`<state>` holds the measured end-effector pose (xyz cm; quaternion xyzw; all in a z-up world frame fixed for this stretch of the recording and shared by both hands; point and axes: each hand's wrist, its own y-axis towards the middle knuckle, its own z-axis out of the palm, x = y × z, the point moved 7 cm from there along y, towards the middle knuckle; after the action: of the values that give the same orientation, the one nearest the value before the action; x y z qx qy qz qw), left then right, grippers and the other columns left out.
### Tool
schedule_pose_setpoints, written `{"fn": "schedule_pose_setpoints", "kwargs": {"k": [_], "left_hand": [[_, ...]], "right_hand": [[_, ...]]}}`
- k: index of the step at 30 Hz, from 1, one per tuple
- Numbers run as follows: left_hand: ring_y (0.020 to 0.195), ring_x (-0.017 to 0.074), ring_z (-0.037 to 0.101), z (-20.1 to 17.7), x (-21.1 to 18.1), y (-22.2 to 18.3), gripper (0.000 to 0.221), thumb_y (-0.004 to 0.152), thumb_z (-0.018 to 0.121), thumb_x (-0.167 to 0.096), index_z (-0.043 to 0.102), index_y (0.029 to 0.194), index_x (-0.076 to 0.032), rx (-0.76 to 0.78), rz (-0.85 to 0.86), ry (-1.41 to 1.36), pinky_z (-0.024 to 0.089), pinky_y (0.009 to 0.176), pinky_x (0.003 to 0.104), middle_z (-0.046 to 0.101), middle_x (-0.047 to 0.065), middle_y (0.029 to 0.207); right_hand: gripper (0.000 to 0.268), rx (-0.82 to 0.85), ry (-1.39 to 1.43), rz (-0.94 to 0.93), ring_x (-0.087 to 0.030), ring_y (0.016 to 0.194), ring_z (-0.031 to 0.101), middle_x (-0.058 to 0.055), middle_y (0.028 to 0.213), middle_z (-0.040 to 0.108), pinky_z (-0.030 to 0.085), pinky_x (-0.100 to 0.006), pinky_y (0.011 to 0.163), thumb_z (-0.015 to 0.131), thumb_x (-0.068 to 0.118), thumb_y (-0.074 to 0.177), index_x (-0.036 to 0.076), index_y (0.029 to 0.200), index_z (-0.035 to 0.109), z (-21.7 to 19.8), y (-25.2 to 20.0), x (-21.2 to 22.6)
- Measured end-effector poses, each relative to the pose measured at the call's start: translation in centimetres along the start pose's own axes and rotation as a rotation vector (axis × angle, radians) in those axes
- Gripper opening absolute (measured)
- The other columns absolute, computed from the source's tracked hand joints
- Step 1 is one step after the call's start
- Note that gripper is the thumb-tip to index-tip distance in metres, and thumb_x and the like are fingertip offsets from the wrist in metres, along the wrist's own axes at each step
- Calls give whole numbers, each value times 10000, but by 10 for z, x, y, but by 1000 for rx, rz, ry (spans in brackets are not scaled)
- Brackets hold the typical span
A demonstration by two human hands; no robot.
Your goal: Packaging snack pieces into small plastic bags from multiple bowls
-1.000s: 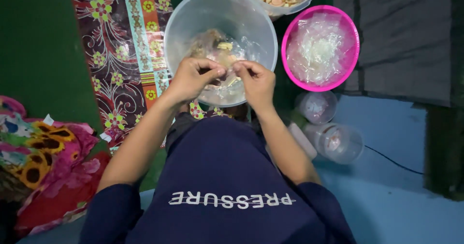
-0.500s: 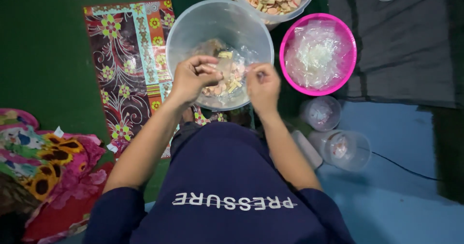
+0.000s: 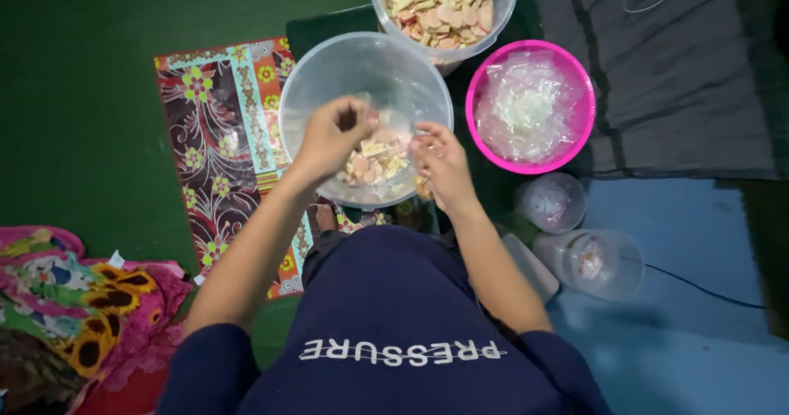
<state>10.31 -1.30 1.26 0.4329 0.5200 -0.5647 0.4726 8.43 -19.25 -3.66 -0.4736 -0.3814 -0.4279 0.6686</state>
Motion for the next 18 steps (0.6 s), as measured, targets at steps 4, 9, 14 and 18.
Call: {"fn": "schedule_pose_setpoints", "kwargs": {"k": [4, 9, 14, 18], "left_hand": [[538, 124, 471, 10, -36, 40, 159, 787, 676, -68, 519, 782, -94, -137, 239, 218, 403, 478, 253, 484, 34, 627], [658, 138, 454, 90, -57, 80, 128, 799, 586, -22, 497, 765, -108, -144, 523, 412, 365, 604, 256, 504, 12, 723], [760, 332, 513, 205, 13, 128, 150, 724, 483, -21, 480, 837, -121, 125, 665, 814, 359, 552, 467, 498, 100, 829], [984, 380, 563, 267, 137, 155, 381, 720, 520, 23, 556, 1088, -69, 606, 429, 1237, 487, 781, 467, 542, 175, 1103]], "right_hand": [[428, -147, 357, 34, -67, 588, 408, -85, 847, 527, 317, -140, 463, 459, -66, 642, 22, 1058, 500, -41, -3, -7], [613, -290, 450, -46, -80, 659, 409, -95, 892, 481, 300, -166, 509, 343, -141, 430, 37, 996, 499, -86, -40, -9], [666, -459, 369, -154, -75, 703, 368, -43, 939, 461, 280, -141, 466, 318, -138, 403, 96, 999, 503, -140, -74, -31], [671, -533, 357, -118, -90, 751, 364, -25, 981, 458, 285, -167, 529, 311, -111, 427, 113, 1032, 498, -166, -106, -36]]}}
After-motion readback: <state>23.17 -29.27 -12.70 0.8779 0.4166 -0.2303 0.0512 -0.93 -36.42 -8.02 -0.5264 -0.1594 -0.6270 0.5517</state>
